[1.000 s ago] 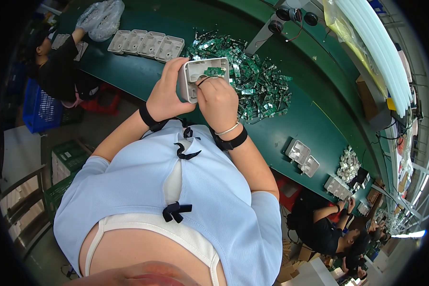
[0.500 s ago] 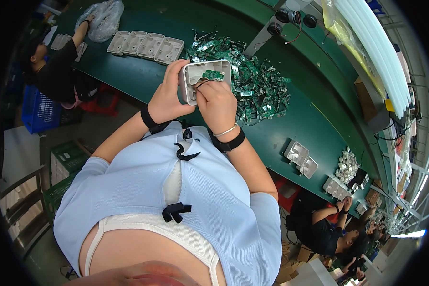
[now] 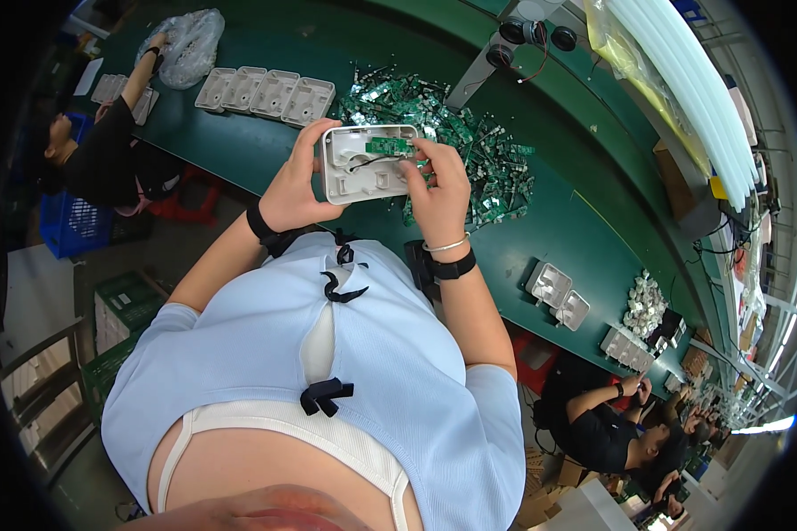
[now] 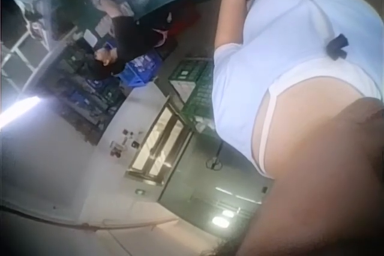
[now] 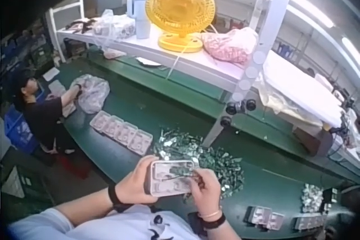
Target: The person picks up a plastic housing and a circuit board, fits the board into the housing, and then places the assembled unit into a tray. This process is repeated for several units, handling one housing and one circuit board at a time.
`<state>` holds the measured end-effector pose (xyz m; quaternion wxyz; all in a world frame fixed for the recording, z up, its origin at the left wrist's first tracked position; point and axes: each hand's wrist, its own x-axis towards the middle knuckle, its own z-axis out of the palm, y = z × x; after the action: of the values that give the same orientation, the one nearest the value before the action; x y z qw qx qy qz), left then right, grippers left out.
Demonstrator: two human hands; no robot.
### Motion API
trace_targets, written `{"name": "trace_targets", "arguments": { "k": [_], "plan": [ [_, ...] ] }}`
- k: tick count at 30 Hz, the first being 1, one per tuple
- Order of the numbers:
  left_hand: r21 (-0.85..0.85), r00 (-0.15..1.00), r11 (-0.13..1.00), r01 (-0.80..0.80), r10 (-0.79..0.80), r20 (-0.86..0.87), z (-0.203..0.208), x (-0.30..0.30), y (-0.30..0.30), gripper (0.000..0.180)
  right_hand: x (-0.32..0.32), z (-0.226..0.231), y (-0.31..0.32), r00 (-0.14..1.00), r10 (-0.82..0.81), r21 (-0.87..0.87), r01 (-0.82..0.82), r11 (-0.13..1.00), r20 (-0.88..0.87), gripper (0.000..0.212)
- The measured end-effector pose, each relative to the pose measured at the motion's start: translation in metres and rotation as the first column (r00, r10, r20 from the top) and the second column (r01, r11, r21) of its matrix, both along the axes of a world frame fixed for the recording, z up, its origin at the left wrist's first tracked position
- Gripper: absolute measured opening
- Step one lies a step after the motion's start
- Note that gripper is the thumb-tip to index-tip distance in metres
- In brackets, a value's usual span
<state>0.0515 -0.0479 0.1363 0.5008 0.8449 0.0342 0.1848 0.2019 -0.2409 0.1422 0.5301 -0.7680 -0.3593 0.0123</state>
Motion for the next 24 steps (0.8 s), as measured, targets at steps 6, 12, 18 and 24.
{"name": "trace_targets", "arguments": {
  "k": [6,12,18,24],
  "plan": [
    [-0.006,0.999,0.999,0.038,-0.038,-0.035,0.000,-0.003,0.002,0.104,0.013,-0.006,-0.004,0.995,0.098,-0.009,-0.098,0.995,0.019,0.035],
    [0.031,0.994,0.999,0.019,-0.016,-0.109,0.000,-0.003,0.000,0.101,0.007,0.004,0.003,0.897,0.246,0.054,-0.285,0.957,0.367,0.031],
    [0.279,0.990,0.955,-0.099,0.124,-0.074,-0.004,-0.004,0.001,0.098,-0.010,0.022,0.009,0.730,0.350,-0.117,-0.351,0.929,0.587,0.032],
    [0.166,0.991,0.977,-0.132,0.133,0.010,-0.012,-0.005,-0.001,0.105,-0.029,0.016,0.007,0.818,0.431,-0.165,-0.399,0.902,0.381,0.033]
  ]
}}
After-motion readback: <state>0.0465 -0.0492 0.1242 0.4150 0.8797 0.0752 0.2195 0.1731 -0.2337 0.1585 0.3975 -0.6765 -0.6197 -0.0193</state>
